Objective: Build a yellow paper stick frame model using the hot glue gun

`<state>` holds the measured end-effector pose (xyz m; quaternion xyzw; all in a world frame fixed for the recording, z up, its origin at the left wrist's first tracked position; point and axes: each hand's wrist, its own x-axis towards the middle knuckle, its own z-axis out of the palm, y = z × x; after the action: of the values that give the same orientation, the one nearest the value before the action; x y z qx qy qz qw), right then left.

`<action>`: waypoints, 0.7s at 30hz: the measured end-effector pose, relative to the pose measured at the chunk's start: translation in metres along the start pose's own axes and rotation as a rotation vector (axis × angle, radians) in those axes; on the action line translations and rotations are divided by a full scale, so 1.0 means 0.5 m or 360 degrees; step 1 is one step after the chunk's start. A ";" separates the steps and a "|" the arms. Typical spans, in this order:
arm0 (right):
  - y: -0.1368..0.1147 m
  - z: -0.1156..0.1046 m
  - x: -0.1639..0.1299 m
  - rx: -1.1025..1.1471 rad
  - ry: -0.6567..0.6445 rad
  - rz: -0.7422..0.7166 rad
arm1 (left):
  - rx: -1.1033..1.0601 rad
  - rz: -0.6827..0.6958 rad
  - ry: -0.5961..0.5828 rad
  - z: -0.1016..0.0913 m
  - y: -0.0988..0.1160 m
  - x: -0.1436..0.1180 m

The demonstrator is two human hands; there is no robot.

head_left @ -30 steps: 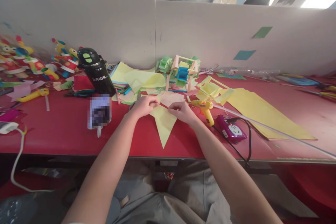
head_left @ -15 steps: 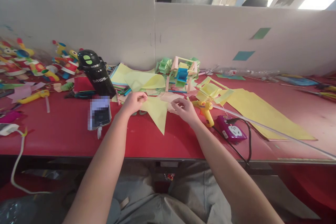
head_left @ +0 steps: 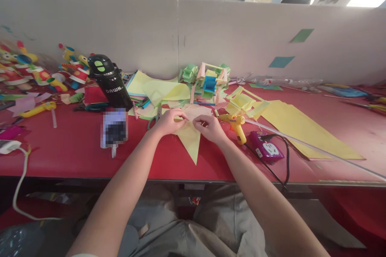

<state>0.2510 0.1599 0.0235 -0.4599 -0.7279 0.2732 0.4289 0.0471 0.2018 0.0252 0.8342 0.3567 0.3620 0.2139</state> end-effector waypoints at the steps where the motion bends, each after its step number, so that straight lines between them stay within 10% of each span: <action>1: 0.000 0.001 -0.001 -0.0005 -0.0003 -0.0021 | -0.0025 0.0015 -0.0002 0.006 0.005 0.002; 21: -0.008 -0.013 -0.004 -0.0183 0.0345 -0.0219 | 0.0147 -0.0317 0.0115 -0.055 -0.033 -0.011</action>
<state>0.2552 0.1563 0.0291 -0.4594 -0.7216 0.1498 0.4958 0.0162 0.2113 0.0302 0.7901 0.4616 0.3520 0.1970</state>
